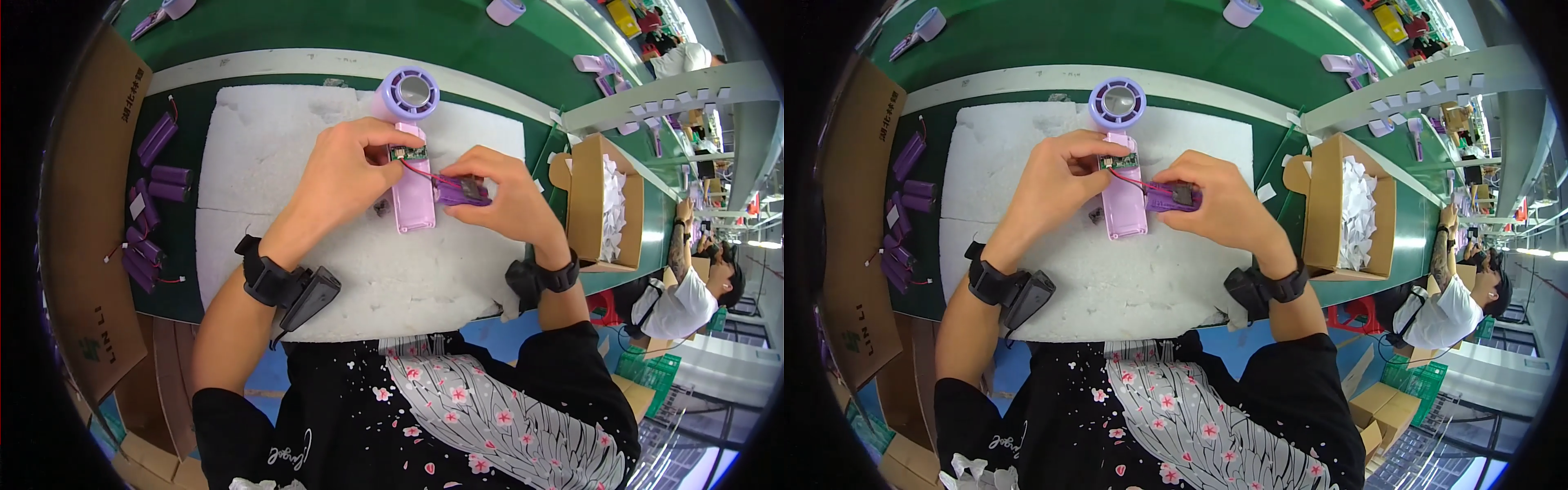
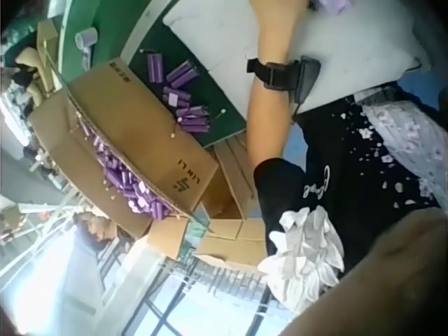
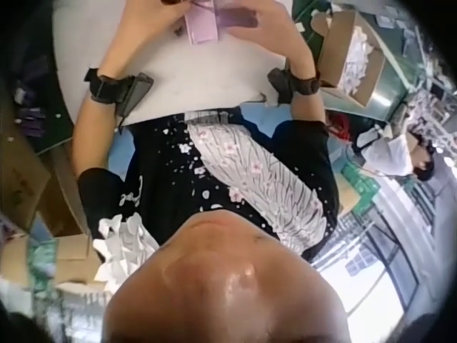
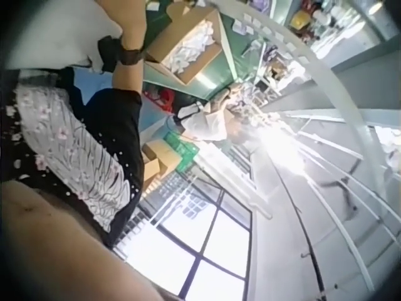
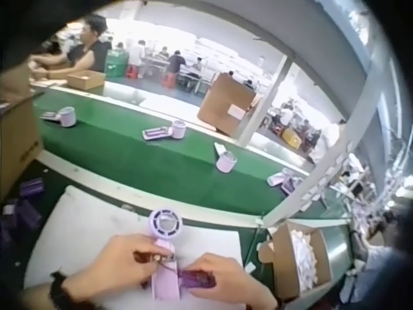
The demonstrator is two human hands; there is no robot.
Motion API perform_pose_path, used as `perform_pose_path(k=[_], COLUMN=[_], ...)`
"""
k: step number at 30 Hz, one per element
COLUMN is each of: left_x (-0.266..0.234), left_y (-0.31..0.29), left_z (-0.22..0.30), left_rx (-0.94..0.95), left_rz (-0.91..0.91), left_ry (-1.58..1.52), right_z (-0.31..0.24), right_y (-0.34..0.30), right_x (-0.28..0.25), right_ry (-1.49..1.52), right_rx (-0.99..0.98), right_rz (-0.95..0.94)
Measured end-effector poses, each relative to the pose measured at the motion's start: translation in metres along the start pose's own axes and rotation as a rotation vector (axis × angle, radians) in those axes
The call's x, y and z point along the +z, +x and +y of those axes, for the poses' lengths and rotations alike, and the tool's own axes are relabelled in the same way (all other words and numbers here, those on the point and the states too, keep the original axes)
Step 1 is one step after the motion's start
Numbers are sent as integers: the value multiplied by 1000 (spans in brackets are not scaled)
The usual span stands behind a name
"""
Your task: The person assembles handheld fans by connecting battery packs to circuit boards, pressing the batteries into the handles, and testing the fans. They repeat this process for several fans, placing each completed unit onto a conveyor belt.
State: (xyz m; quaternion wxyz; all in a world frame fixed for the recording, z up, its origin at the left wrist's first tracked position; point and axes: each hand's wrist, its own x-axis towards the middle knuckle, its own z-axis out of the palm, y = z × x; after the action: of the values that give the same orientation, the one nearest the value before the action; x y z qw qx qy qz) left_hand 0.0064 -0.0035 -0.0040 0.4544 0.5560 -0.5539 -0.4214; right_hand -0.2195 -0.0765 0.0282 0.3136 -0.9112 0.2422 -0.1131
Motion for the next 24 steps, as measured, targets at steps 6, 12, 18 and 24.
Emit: perform_pose_path(k=[6,12,18,24], left_x=[-4,-6,-5,-2], left_y=[-2,-2,-5,-6], left_z=[6,11,13,16], left_rx=[62,82,91,132], left_rz=[21,5,3,55], left_ry=[63,121,188,239], right_z=[-18,-17,-17,-15], right_y=[-4,-8,-11,-7], right_x=[-17,-16,-14,-7], right_ry=[950,1265,1194,665], right_rx=[515,401,334,104], right_rz=[-194,-250,-291,-158])
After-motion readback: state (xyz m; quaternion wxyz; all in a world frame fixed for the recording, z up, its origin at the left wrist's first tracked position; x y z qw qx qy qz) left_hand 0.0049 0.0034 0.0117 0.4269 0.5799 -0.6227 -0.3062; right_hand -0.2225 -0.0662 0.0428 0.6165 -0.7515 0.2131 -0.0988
